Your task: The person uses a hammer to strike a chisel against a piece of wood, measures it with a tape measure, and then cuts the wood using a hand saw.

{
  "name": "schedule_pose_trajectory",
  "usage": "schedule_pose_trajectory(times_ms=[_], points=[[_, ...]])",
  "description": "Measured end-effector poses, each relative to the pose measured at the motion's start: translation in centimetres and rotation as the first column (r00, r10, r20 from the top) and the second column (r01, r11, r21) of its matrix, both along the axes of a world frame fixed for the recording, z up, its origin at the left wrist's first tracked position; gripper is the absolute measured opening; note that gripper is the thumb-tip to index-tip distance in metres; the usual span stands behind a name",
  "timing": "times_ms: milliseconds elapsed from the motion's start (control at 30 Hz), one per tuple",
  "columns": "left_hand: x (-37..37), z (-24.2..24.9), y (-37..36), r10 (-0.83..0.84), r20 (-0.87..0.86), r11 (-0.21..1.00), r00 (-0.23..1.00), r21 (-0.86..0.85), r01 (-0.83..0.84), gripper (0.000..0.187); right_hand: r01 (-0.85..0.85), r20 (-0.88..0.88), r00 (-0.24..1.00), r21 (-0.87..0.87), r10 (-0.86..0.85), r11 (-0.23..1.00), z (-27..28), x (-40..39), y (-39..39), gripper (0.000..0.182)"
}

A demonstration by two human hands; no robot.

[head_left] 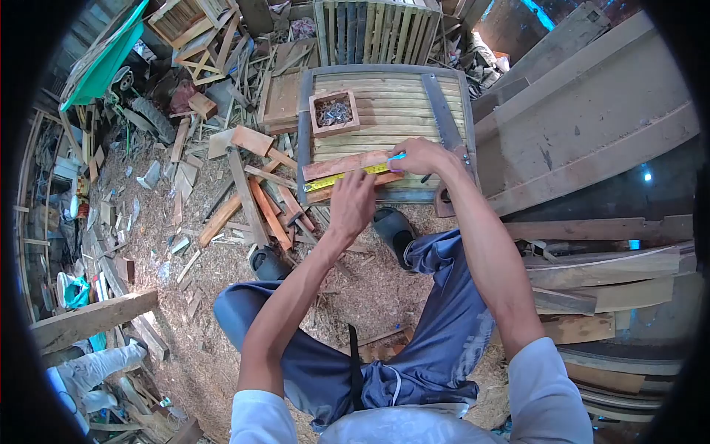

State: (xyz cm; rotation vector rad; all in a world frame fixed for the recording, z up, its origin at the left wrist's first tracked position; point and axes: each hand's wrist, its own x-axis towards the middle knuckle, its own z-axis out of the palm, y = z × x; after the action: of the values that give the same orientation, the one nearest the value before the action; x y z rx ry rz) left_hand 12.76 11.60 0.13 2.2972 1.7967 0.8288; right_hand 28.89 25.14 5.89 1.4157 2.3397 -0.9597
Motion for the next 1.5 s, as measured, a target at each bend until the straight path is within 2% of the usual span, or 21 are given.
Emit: schedule_pose_trajectory(times_ms=[100, 200, 300, 333, 433, 567, 633, 700, 733, 833, 867, 967, 1000, 1100, 1133, 1200, 1300, 1333, 1367, 1433, 1500], points=[[-1.6, 1.3, -0.6, 0.217, 0.118, 0.976, 0.969, -0.022, -0.216, 0.032, -0.005, 0.050, 0.999, -0.036, 0.007, 0.999, 1.1, -0.2, -0.3, 0.050], [-3.3, 0.9, -1.8, 0.431, 0.133, 0.901, 0.893, -0.002, -0.434, 0.033, -0.014, 0.068, 0.998, -0.011, 0.014, 1.000, 0.8, -0.5, -0.5, 0.049], [-4.6, -0.6, -3.5, 0.581, 0.191, 0.813, 0.791, -0.180, -0.554, 0.039, -0.040, 0.109, 0.993, -0.019, 0.042, 0.999, 0.8, -0.7, -0.4, 0.048], [-5.0, -0.9, -3.5, 0.621, 0.218, 0.777, 0.753, -0.297, -0.555, 0.049, -0.054, 0.127, 0.990, -0.031, 0.058, 0.998, 0.8, -0.9, -0.3, 0.048], [-6.0, -1.6, -3.3, 0.602, 0.309, 0.791, 0.736, -0.356, -0.498, 0.055, -0.087, 0.117, 0.989, -0.071, 0.095, 0.994, 0.3, -0.7, 0.1, 0.049], [-6.1, -1.5, -3.4, 0.630, 0.459, 0.776, 0.627, -0.415, -0.476, 0.058, -0.141, 0.095, 0.984, -0.073, 0.148, 0.987, -0.1, -0.2, 0.4, 0.048], [-5.2, -0.5, -3.7, 0.611, 0.561, 0.789, 0.558, -0.376, -0.486, 0.060, -0.149, 0.092, 0.983, -0.078, 0.156, 0.986, -0.7, 0.1, 0.5, 0.048], [-5.3, -0.4, -3.8, 0.623, 0.589, 0.777, 0.515, -0.389, -0.495, 0.062, -0.126, 0.022, 0.992, -0.053, 0.127, 0.991, -1.4, 0.4, 0.4, 0.046], [-5.6, -1.0, -3.4, 0.610, 0.650, 0.774, 0.454, -0.367, -0.516, 0.058, -0.112, -0.012, 0.994, -0.042, 0.112, 0.993, -1.7, 0.6, 0.4, 0.044], [-7.7, -0.7, -2.7, 0.549, 0.777, 0.836, 0.309, -0.509, -0.206, 0.047, -0.144, 0.011, 0.989, -0.072, 0.145, 0.987, -1.5, 0.8, 0.7, 0.047], [-7.9, -0.4, -2.4, 0.549, 0.782, 0.835, 0.295, -0.505, -0.216, 0.036, -0.158, 0.029, 0.986, -0.094, 0.162, 0.983, -1.2, 0.9, 0.7, 0.047], [-8.3, 0.9, -2.3, 0.485, 0.867, 0.875, 0.118, -0.479, -0.075, 0.033, -0.174, 0.035, 0.983, -0.118, 0.179, 0.978, -0.2, 0.8, 0.9, 0.049], [-8.6, -0.2, -2.1, 0.470, 0.863, 0.882, 0.184, -0.466, -0.069, 0.038, -0.163, 0.012, 0.986, -0.107, 0.165, 0.981, -0.2, 0.9, 0.7, 0.048], [-8.4, 1.4, -2.5, 0.517, 0.848, 0.850, 0.116, -0.525, 0.040, 0.035, -0.145, 0.001, 0.989, -0.127, 0.147, 0.981, 0.3, 0.8, 0.4, 0.048], [-8.1, 1.6, -2.4, 0.483, 0.875, 0.871, -0.033, -0.477, 0.117, 0.039, -0.139, 0.006, 0.990, -0.131, 0.141, 0.982, 0.6, 0.7, 0.3, 0.048], [-8.4, 2.6, -2.4, 0.444, 0.894, 0.893, -0.058, -0.437, 0.109, 0.038, -0.124, -0.012, 0.992, -0.100, 0.123, 0.987, 0.3, 0.8, 0.3, 0.047], [-9.7, 5.3, -2.6, 0.419, 0.905, 0.908, -0.077, -0.417, 0.035, 0.036, -0.133, -0.265, 0.961, -0.194, 0.079, 0.972, 0.5, 0.7, 0.5, 0.047], [-10.4, 6.4, -2.8, 0.415, 0.906, 0.910, -0.082, -0.415, 0.012, 0.036, -0.138, -0.304, 0.947, -0.094, 0.103, 0.986, 1.3, 0.2, 0.2, 0.048], [-11.0, 7.3, -3.1, 0.410, 0.908, 0.911, -0.089, -0.412, -0.012, 0.036, -0.113, -0.366, 0.929, -0.141, 0.054, 0.983, 2.0, -0.1, -0.1, 0.048], [-11.3, 9.4, -3.9, 0.380, 0.924, 0.922, -0.049, -0.382, -0.057, 0.035, -0.075, -0.474, 0.879, -0.250, -0.055, 0.965, 4.0, -0.9, -1.2, 0.046], [-11.6, 11.1, -4.7, 0.378, 0.926, 0.922, 0.009, -0.376, -0.088, 0.033, -0.091, -0.526, 0.850, -0.164, -0.009, 0.982, 3.8, -1.4, -1.2, 0.046]])
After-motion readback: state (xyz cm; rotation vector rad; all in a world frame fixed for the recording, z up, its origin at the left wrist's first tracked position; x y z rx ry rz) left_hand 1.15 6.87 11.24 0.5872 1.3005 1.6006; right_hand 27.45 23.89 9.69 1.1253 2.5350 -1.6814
